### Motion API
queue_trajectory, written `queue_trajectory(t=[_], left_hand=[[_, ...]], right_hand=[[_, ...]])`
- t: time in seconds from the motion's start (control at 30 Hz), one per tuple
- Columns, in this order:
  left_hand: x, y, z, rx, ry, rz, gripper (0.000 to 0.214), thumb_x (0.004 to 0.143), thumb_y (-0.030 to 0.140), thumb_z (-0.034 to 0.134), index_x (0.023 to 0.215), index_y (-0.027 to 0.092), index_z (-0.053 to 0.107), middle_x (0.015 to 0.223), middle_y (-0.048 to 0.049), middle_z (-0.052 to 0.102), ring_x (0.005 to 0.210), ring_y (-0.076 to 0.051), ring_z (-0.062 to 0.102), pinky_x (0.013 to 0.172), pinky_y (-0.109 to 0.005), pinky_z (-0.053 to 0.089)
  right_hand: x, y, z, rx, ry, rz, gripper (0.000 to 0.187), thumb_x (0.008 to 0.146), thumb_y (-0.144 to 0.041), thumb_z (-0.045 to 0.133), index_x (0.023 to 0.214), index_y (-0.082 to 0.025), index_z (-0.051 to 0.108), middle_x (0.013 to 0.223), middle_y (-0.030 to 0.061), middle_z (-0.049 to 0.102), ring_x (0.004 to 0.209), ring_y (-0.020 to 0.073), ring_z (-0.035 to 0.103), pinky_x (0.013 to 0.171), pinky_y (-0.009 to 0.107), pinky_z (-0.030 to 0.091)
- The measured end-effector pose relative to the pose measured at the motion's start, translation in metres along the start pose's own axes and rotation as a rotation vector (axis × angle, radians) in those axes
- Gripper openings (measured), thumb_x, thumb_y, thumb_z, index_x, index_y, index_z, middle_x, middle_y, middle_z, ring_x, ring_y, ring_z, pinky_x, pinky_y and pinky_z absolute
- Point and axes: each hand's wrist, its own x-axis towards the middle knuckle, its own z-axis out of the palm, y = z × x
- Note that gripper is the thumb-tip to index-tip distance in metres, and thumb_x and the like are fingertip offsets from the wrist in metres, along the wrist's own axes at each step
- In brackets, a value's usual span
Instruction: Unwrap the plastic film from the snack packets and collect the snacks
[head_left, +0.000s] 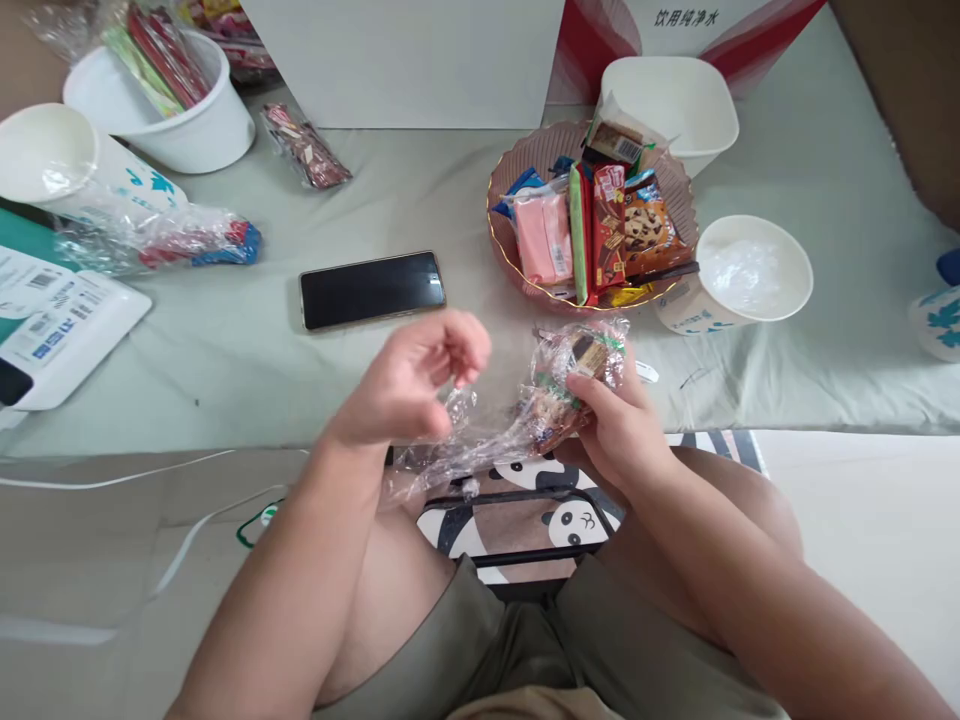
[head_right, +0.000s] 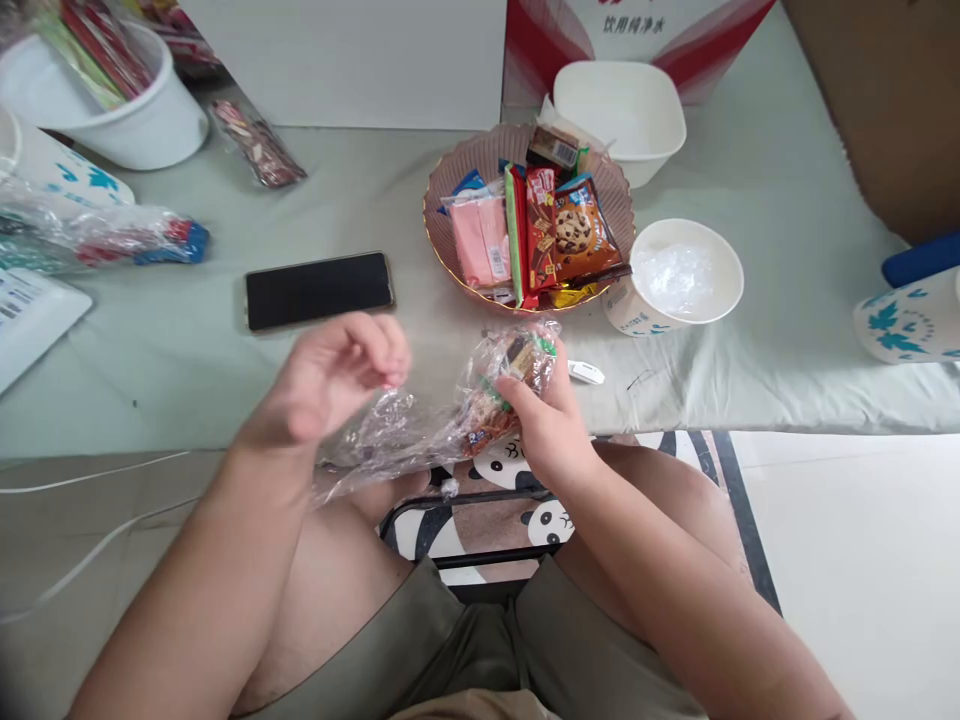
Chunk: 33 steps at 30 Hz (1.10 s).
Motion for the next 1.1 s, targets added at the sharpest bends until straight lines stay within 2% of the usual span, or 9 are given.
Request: queue_trajectory(t=[0.1, 0.23, 0.47, 0.63, 0.73, 0.87, 0.93, 1.03, 1.1], left_hand=[[-0.006, 0.003, 0.012, 0.316, -0.222, -0.123, 0.051, 0.057, 0.050, 0.098, 0.091, 0.023, 0.072, 0.104, -0.0063, 0.067, 0.089, -0.020, 0.064, 0.077, -0.033, 0.051], [-0.010, 0.006, 0.016, 0.516, -0.192, -0.289, 0.013, 0.076, 0.019, 0.074, 0.068, 0.019, 0.063, 0.088, -0.0024, 0.068, 0.076, -0.014, 0.064, 0.071, -0.029, 0.049], [-0.006, 0.006, 0.006, 0.008, 0.104, -0.154, 0.025, 0.080, 0.019, 0.067, 0.055, 0.018, 0.065, 0.065, -0.0024, 0.065, 0.054, -0.011, 0.061, 0.053, -0.024, 0.047], [-0.001, 0.004, 0.004, -0.255, 0.490, -0.035, 0.020, 0.070, 0.020, 0.067, 0.050, 0.020, 0.070, 0.054, -0.0012, 0.058, 0.042, -0.009, 0.055, 0.041, -0.022, 0.043], [-0.001, 0.003, -0.005, -0.181, 0.663, -0.152, 0.018, 0.066, 0.024, 0.069, 0.049, 0.019, 0.070, 0.055, -0.0027, 0.062, 0.044, -0.010, 0.058, 0.039, -0.020, 0.042], [-0.006, 0.001, -0.023, -0.129, 0.750, -0.308, 0.019, 0.067, 0.039, 0.075, 0.068, 0.020, 0.078, 0.073, -0.0039, 0.074, 0.059, -0.014, 0.071, 0.049, -0.020, 0.053], [-0.009, 0.003, -0.030, -0.156, 0.639, -0.373, 0.038, 0.069, 0.057, 0.077, 0.077, 0.021, 0.081, 0.082, -0.0060, 0.078, 0.071, -0.017, 0.076, 0.058, -0.022, 0.059], [-0.012, 0.006, -0.030, -0.120, 0.204, -0.570, 0.068, 0.064, 0.079, 0.077, 0.095, 0.019, 0.083, 0.104, -0.0136, 0.082, 0.087, -0.026, 0.079, 0.065, -0.028, 0.063], [-0.011, 0.010, -0.023, -0.065, -0.078, -0.662, 0.073, 0.062, 0.077, 0.083, 0.104, 0.018, 0.080, 0.108, -0.0153, 0.082, 0.088, -0.028, 0.079, 0.063, -0.029, 0.060]], right_hand=[[0.002, 0.005, -0.003, -0.045, 0.018, -0.041, 0.056, 0.081, -0.027, 0.070, 0.133, -0.033, 0.048, 0.113, 0.0007, 0.065, 0.111, 0.0208, 0.066, 0.102, 0.038, 0.056], [0.001, 0.003, -0.004, 0.010, 0.002, -0.009, 0.057, 0.081, -0.027, 0.073, 0.132, -0.036, 0.050, 0.108, -0.0015, 0.067, 0.103, 0.0200, 0.066, 0.096, 0.038, 0.058], [-0.003, 0.001, 0.004, 0.210, -0.100, 0.071, 0.067, 0.072, -0.032, 0.081, 0.135, -0.034, 0.057, 0.103, 0.0001, 0.069, 0.087, 0.0210, 0.068, 0.080, 0.040, 0.062], [-0.002, -0.002, 0.005, 0.325, -0.110, 0.095, 0.068, 0.064, -0.029, 0.086, 0.128, -0.032, 0.063, 0.096, -0.0003, 0.073, 0.088, 0.0228, 0.072, 0.079, 0.039, 0.063], [0.000, -0.005, 0.003, 0.353, -0.119, 0.085, 0.058, 0.061, -0.029, 0.085, 0.116, -0.029, 0.066, 0.091, 0.0003, 0.074, 0.085, 0.0238, 0.072, 0.076, 0.039, 0.063], [0.000, -0.003, -0.001, 0.286, -0.123, 0.074, 0.039, 0.062, -0.026, 0.081, 0.098, -0.025, 0.065, 0.083, -0.0006, 0.071, 0.073, 0.0205, 0.067, 0.068, 0.037, 0.060], [-0.001, -0.001, -0.002, 0.251, -0.157, 0.095, 0.037, 0.065, -0.027, 0.084, 0.096, -0.024, 0.063, 0.081, -0.0015, 0.069, 0.070, 0.0174, 0.064, 0.065, 0.033, 0.058], [-0.001, 0.003, 0.000, 0.269, -0.203, 0.118, 0.046, 0.067, -0.027, 0.089, 0.105, -0.026, 0.063, 0.090, -0.0025, 0.070, 0.074, 0.0141, 0.066, 0.067, 0.029, 0.058], [0.000, 0.005, 0.002, 0.293, -0.209, 0.118, 0.054, 0.067, -0.025, 0.090, 0.113, -0.028, 0.061, 0.094, -0.0038, 0.070, 0.076, 0.0122, 0.066, 0.067, 0.026, 0.058]])
